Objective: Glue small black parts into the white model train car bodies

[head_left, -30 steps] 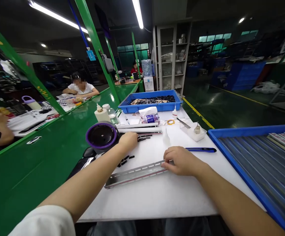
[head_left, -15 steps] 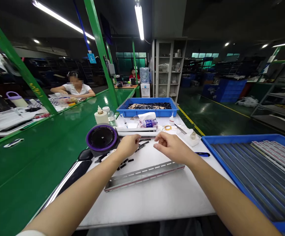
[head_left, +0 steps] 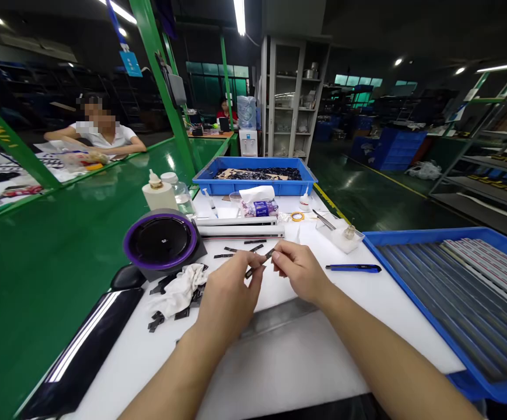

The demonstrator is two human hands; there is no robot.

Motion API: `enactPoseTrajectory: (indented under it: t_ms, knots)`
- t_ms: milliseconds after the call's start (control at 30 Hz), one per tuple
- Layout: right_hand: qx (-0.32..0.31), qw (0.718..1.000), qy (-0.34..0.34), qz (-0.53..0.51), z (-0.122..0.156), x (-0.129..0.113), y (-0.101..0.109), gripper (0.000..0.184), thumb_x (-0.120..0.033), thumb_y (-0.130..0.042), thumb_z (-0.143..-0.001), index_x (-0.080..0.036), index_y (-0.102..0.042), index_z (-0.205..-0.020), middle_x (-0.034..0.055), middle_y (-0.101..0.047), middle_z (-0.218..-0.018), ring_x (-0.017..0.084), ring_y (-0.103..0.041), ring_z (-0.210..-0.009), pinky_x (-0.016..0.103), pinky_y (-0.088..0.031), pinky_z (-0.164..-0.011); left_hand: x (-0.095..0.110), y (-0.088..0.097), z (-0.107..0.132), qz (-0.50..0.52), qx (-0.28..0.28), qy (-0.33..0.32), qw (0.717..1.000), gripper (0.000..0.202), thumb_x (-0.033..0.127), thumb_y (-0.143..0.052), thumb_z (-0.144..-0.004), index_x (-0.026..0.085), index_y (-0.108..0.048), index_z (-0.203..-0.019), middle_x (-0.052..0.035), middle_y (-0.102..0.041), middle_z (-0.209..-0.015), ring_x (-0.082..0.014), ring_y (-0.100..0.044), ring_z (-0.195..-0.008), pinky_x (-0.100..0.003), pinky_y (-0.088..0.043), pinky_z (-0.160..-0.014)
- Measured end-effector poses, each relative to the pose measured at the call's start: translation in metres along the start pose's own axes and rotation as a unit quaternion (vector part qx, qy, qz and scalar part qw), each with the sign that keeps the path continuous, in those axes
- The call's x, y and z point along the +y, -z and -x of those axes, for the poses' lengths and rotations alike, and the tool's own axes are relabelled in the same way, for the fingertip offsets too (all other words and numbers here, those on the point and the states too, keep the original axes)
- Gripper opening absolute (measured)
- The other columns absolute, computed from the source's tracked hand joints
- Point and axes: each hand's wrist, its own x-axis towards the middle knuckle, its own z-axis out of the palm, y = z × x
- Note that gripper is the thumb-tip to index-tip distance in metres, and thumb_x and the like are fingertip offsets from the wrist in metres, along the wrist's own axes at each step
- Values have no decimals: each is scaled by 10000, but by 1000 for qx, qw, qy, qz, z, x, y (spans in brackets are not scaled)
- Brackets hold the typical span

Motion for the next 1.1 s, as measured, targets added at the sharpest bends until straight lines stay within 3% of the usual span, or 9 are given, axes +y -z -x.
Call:
enactPoseTrajectory:
  t_ms: [133,267,400,467,600,700,767,933,1100]
  knots:
    - [-2,994,100,49,4,-5,2,255,-247,-489,-900,-172,-531,-660,-21,-525,-623,97,-471,-608,250,-346,-584,1,9,2,53,-21,59,997,185,180,-621,-850,221,-585,-1026,-2,-692,-928,-134,-666,-811,-246,-519,-739]
    - [3,987,151,55,10,-8,2,217,-196,-508,-872,-170,-535,-659,-29,-485,-604,86,-425,-582,249,-330,-564,5,17,0,89,-118,87,985,163,200,-602,-869,260,-680,-999,15,-721,-906,-136,-658,-804,-247,-503,-734]
    - [27,994,87,-60,8,-9,0,73,-232,-587,-860,-182,-622,-820,-26,-556,-684,92,-505,-610,237,-403,-577,9,19,-4,149,-168,197,954,92,243,-636,-844,272,-712,-889,42,-722,-801,-121,-632,-683,-225,-482,-644]
    - [25,988,46,-147,6,-7,-1,108,-288,-619,-864,-186,-654,-867,-18,-588,-715,94,-533,-607,240,-430,-575,10,18,-6,180,-171,236,939,74,273,-653,-829,269,-713,-872,44,-717,-772,-122,-621,-657,-221,-474,-617]
    - [-7,973,6,-230,2,-7,-5,205,-347,-670,-834,-170,-655,-733,-23,-559,-637,84,-486,-556,242,-404,-550,11,17,-7,189,-168,272,928,113,338,-663,-813,257,-732,-852,27,-712,-735,-139,-602,-626,-237,-451,-574]
    - [4,970,-33,-241,1,-8,-6,189,-349,-683,-818,-167,-675,-769,-26,-532,-629,72,-432,-555,224,-351,-525,11,17,-4,154,-167,277,933,139,364,-676,-796,253,-751,-761,17,-673,-602,-143,-542,-509,-258,-396,-490]
    - [-26,944,-76,-320,1,-8,-6,187,-348,-680,-811,-168,-653,-771,-49,-453,-562,59,-367,-513,206,-292,-489,11,17,-3,158,-145,238,947,123,353,-687,-788,262,-762,-753,3,-695,-617,-160,-573,-523,-271,-417,-505]
    - [-181,811,-218,-513,-1,-8,0,235,-338,-707,-746,-149,-569,-721,-96,-294,-529,19,-154,-448,163,-123,-416,17,15,-2,174,-90,105,975,59,299,-702,-781,276,-756,-778,-18,-752,-747,-196,-673,-657,-295,-506,-632]
    - [-190,798,-234,-522,1,-12,0,223,-340,-678,-780,-151,-563,-751,-85,-341,-564,19,-168,-455,158,-145,-424,25,10,-2,166,-51,135,976,58,296,-696,-784,268,-744,-767,-6,-739,-736,-174,-650,-647,-280,-491,-627]
